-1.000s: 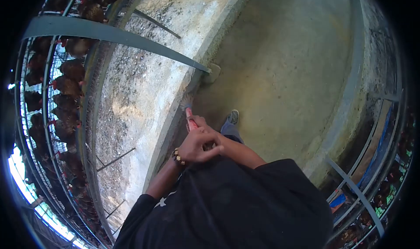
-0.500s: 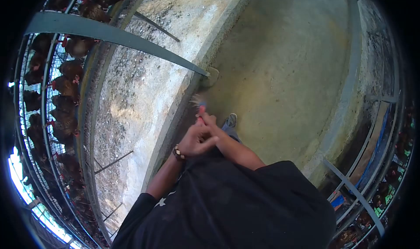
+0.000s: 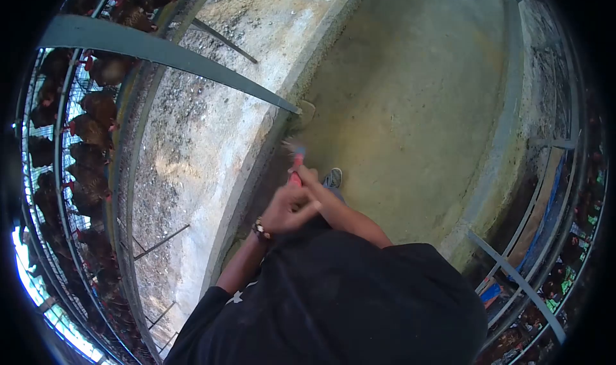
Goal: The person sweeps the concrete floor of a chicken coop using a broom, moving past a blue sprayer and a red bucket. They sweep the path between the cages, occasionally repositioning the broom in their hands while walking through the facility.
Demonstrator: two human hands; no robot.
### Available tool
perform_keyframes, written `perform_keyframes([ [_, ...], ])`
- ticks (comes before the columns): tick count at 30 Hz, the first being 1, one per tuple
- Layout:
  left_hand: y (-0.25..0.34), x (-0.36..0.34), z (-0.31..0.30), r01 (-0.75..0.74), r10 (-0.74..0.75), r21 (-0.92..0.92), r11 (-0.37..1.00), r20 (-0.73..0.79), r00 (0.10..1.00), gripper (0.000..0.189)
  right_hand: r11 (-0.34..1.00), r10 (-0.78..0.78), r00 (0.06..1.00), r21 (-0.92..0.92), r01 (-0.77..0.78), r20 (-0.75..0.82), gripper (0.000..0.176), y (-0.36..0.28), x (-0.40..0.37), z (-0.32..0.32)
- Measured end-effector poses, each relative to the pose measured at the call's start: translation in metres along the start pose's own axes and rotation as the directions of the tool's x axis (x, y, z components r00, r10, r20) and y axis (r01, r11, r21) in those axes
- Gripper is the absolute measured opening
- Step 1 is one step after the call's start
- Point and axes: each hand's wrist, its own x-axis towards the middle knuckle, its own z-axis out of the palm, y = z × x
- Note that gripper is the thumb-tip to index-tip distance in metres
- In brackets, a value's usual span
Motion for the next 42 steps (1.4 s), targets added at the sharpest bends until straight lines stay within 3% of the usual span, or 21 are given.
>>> perform_keyframes([
  [2, -0.012, -0.005, -0.018, 0.229, -0.241, -0.196, 0.953, -0.036, 0.97, 0.016, 0.995, -0.052, 0.957, 0.071, 0.075, -0.284, 0.02, -0.006, 0.005, 0.003],
  [3, -0.016, -0.009, -0.034, 0.326, -0.351, -0.305, 0.895, -0.028, 0.936, 0.015, 0.95, -0.122, 0.957, 0.249, 0.189, -0.262, 0.017, 0.026, 0.069, -0.019],
  [4, -0.019, -0.014, -0.05, 0.407, -0.452, -0.409, 0.817, -0.015, 0.892, 0.014, 0.931, -0.135, 0.951, 0.294, 0.218, -0.277, 0.015, 0.018, 0.063, -0.02],
  [8, -0.044, -0.046, -0.08, 0.167, -0.306, -0.471, 0.866, -0.234, 0.923, 0.017, 0.867, -0.15, 0.961, 0.436, 0.241, -0.233, 0.008, -0.01, 0.047, -0.064],
  [11, -0.074, -0.071, -0.101, 0.148, -0.381, -0.459, 0.876, -0.471, 0.796, 0.016, 0.882, -0.397, 0.896, 0.189, 0.432, -0.199, 0.008, -0.024, 0.078, -0.184],
  [12, -0.09, -0.084, -0.103, 0.197, -0.445, -0.465, 0.863, -0.516, 0.732, 0.015, 0.975, -0.18, 0.938, 0.076, 0.211, -0.297, 0.01, -0.061, 0.023, -0.179],
  [14, -0.125, -0.104, -0.095, 0.224, -0.534, -0.527, 0.82, -0.565, 0.629, 0.014, 0.989, -0.146, 0.97, -0.025, 0.144, -0.194, 0.008, -0.074, 0.008, -0.241],
  [16, -0.152, -0.119, -0.085, 0.17, -0.593, -0.618, 0.767, -0.584, 0.554, 0.014, 0.957, -0.111, 0.977, -0.286, 0.056, -0.182, 0.008, -0.073, -0.035, -0.236],
  [19, -0.162, -0.118, -0.069, 0.272, -0.6, -0.57, 0.775, -0.528, 0.601, 0.013, 0.755, -0.078, 0.988, -0.655, -0.028, -0.132, 0.012, -0.051, -0.073, -0.209],
  [23, -0.162, -0.098, -0.061, 0.303, -0.57, -0.536, 0.788, -0.449, 0.688, 0.015, 0.52, 0.136, 0.987, -0.854, 0.004, 0.088, 0.014, -0.007, -0.062, -0.151],
  [25, -0.153, -0.086, -0.069, 0.288, -0.61, -0.645, 0.708, -0.353, 0.709, 0.017, 0.384, 0.133, 0.975, -0.916, 0.114, 0.177, 0.017, 0.012, -0.033, -0.136],
  [28, -0.16, -0.097, -0.078, 0.298, -0.654, -0.689, 0.661, -0.333, 0.679, 0.02, 0.305, 0.022, 0.994, -0.947, 0.097, 0.109, 0.019, 0.012, 0.009, -0.144],
  [30, -0.174, -0.114, -0.089, 0.337, -0.706, -0.68, 0.652, -0.381, 0.597, 0.021, 0.49, -0.029, 0.995, -0.869, -0.072, -0.099, 0.022, -0.001, 0.049, -0.204],
  [32, -0.189, -0.151, -0.085, 0.392, -0.781, -0.689, 0.609, -0.436, 0.447, 0.022, 0.601, -0.25, 0.95, -0.799, 0.002, -0.186, 0.017, -0.031, 0.046, -0.255],
  [33, -0.215, -0.18, -0.083, 0.505, -0.674, -0.448, 0.738, -0.515, 0.529, 0.021, 0.659, -0.28, 0.925, -0.752, -0.011, -0.259, 0.014, -0.045, 0.045, -0.279],
  [35, -0.259, -0.225, -0.062, 0.497, -0.737, -0.544, 0.676, -0.49, 0.466, 0.017, 0.767, -0.384, 0.851, -0.637, 0.078, -0.358, 0.011, -0.053, 0.032, -0.294],
  [36, -0.267, -0.241, -0.051, 0.33, -0.881, -0.833, 0.445, -0.341, 0.327, 0.014, 0.799, -0.461, 0.799, -0.573, 0.183, -0.386, 0.011, -0.054, 0.027, -0.297],
  [37, -0.259, -0.257, -0.038, 0.642, -0.73, -0.371, 0.672, -0.478, 0.488, 0.014, 0.811, -0.528, 0.739, -0.508, 0.291, -0.418, 0.011, -0.054, 0.019, -0.295],
  [38, -0.252, -0.266, -0.026, 0.703, -0.558, 0.228, 0.673, -0.468, 0.686, 0.014, 0.801, -0.558, 0.721, -0.492, 0.34, -0.411, 0.009, -0.051, 0.012, -0.285],
  [40, -0.248, -0.262, -0.005, 0.772, -0.811, -0.309, 0.556, -0.405, 0.422, 0.018, 0.778, -0.614, 0.676, -0.458, 0.43, -0.408, 0.008, -0.031, -0.007, -0.25],
  [42, -0.252, -0.254, 0.003, 0.674, -0.937, -0.651, 0.349, -0.239, 0.255, 0.021, 0.838, -0.47, 0.815, -0.463, 0.29, -0.34, 0.009, -0.015, -0.024, -0.231],
])
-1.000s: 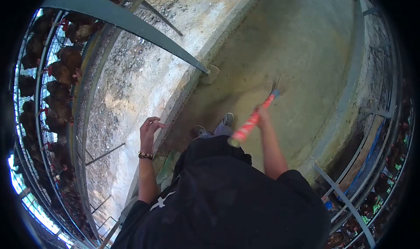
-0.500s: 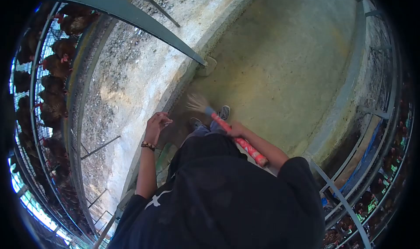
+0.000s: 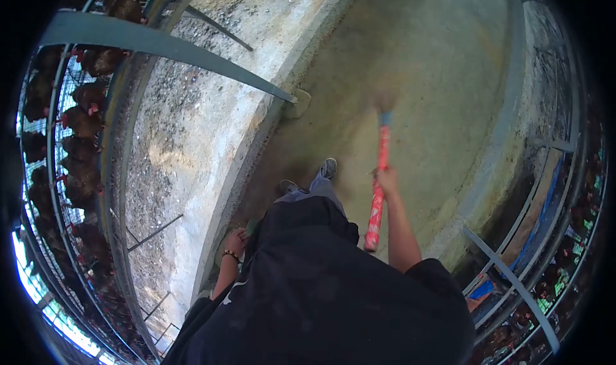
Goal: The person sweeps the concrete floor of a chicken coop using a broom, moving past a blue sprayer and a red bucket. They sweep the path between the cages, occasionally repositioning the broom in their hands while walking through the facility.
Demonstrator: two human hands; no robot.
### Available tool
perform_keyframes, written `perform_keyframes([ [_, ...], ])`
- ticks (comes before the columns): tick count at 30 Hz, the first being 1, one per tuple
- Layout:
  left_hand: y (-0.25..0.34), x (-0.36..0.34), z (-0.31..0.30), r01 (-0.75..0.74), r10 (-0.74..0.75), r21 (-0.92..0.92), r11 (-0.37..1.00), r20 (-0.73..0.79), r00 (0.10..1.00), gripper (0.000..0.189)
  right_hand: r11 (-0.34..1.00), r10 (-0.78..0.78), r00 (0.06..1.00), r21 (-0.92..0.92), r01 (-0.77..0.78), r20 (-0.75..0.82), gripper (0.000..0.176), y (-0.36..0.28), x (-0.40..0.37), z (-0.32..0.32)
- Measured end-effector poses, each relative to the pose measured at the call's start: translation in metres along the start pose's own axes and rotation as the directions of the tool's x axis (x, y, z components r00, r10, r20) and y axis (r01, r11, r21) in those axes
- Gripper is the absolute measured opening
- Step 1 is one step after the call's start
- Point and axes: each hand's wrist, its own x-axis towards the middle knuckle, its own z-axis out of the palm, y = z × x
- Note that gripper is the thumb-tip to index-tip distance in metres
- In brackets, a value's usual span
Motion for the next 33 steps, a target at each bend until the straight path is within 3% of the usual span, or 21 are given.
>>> perform_keyframes([
  [2, 0.007, 0.018, 0.007, 0.149, -0.142, -0.217, 0.965, 0.047, 0.989, 0.023, 0.991, 0.134, 0.962, -0.016, -0.135, 0.236, 0.014, 0.017, -0.012, 0.018],
  [4, 0.02, 0.045, 0.007, 0.07, -0.058, -0.154, 0.986, 0.083, 0.995, 0.022, 0.978, 0.202, 0.872, -0.041, -0.205, 0.445, 0.021, 0.025, -0.033, 0.048],
  [7, 0.062, 0.054, 0.013, -0.076, 0.081, -0.059, 0.995, 0.075, 0.994, 0.019, 0.955, 0.285, 0.819, -0.07, -0.289, 0.498, 0.025, 0.057, -0.023, 0.051],
  [11, 0.105, 0.04, 0.016, -0.238, 0.243, -0.129, 0.963, 0.026, 0.97, 0.016, 0.974, 0.223, 0.963, -0.073, -0.214, 0.151, 0.015, 0.145, 0.067, -0.065],
  [13, 0.092, 0.053, 0.011, -0.19, 0.197, -0.116, 0.975, 0.049, 0.979, 0.016, 0.952, 0.293, 0.955, 0.101, -0.287, -0.052, 0.014, 0.107, 0.061, -0.107],
  [15, 0.072, 0.072, 0.009, -0.111, 0.116, -0.059, 0.992, 0.102, 0.988, 0.016, 0.937, 0.224, 0.968, 0.299, -0.182, -0.113, 0.012, 0.09, 0.073, -0.122],
  [16, 0.063, 0.08, 0.008, -0.397, 0.332, 0.374, 0.838, 0.229, 0.915, 0.016, 0.935, 0.195, 0.96, 0.334, -0.119, -0.203, 0.011, 0.083, 0.076, -0.118],
  [17, 0.054, 0.09, 0.006, -0.607, 0.44, 0.667, 0.433, 0.431, 0.788, 0.016, 0.931, 0.168, 0.942, 0.361, -0.054, -0.29, 0.01, 0.065, 0.07, -0.102],
  [18, 0.046, 0.1, 0.004, -0.676, 0.408, 0.73, -0.103, 0.651, 0.64, 0.016, 0.924, 0.141, 0.916, 0.383, 0.014, -0.376, 0.009, 0.046, 0.062, -0.085],
  [20, 0.024, 0.125, 0.003, -0.643, 0.409, 0.766, -0.017, 0.592, 0.695, 0.017, 0.918, 0.147, 0.959, 0.394, -0.041, -0.241, 0.007, 0.03, 0.044, -0.06],
  [22, 0.032, 0.139, 0.009, -0.628, 0.399, 0.767, 0.127, 0.541, 0.741, 0.017, 0.9, 0.205, 0.979, 0.391, -0.191, 0.006, 0.006, 0.012, 0.027, -0.026],
  [24, 0.059, 0.146, 0.017, -0.613, 0.369, 0.721, 0.322, 0.501, 0.783, 0.016, 0.837, 0.243, 0.915, 0.407, -0.365, 0.321, 0.008, -0.007, 0.019, 0.017],
  [27, 0.118, 0.158, 0.03, -0.768, 0.524, 0.631, -0.11, 0.694, 0.494, 0.018, 0.981, 0.116, 0.918, 0.099, -0.165, 0.379, 0.014, -0.021, 0.027, 0.086],
  [28, 0.142, 0.156, 0.035, -0.684, 0.476, 0.635, 0.359, 0.505, 0.72, 0.019, 0.989, 0.107, 0.915, 0.051, -0.137, 0.389, 0.015, -0.027, 0.036, 0.096],
  [29, 0.18, 0.14, 0.042, -0.449, 0.306, 0.496, 0.744, 0.344, 0.888, 0.02, 0.995, 0.092, 0.912, 0.006, -0.103, 0.4, 0.017, -0.035, 0.052, 0.107],
  [30, 0.21, 0.135, 0.049, -0.113, 0.051, 0.242, 0.964, 0.249, 0.967, 0.021, 0.978, 0.187, 0.907, 0.017, -0.208, 0.377, 0.017, -0.038, 0.075, 0.096],
  [31, 0.216, 0.155, 0.038, -0.424, 0.305, 0.342, 0.839, 0.352, 0.885, 0.023, 0.946, 0.293, 0.888, 0.026, -0.323, 0.354, 0.017, -0.031, 0.099, 0.068],
  [32, 0.22, 0.179, 0.027, -0.681, 0.533, 0.405, 0.61, 0.426, 0.731, 0.025, 0.965, 0.249, 0.937, 0.017, -0.261, 0.243, 0.016, -0.018, 0.123, 0.035],
  [33, 0.246, 0.157, 0.034, -0.475, 0.402, 0.278, 0.835, 0.282, 0.871, 0.024, 0.979, 0.201, 0.971, 0.001, -0.203, 0.13, 0.016, -0.012, 0.141, 0.015],
])
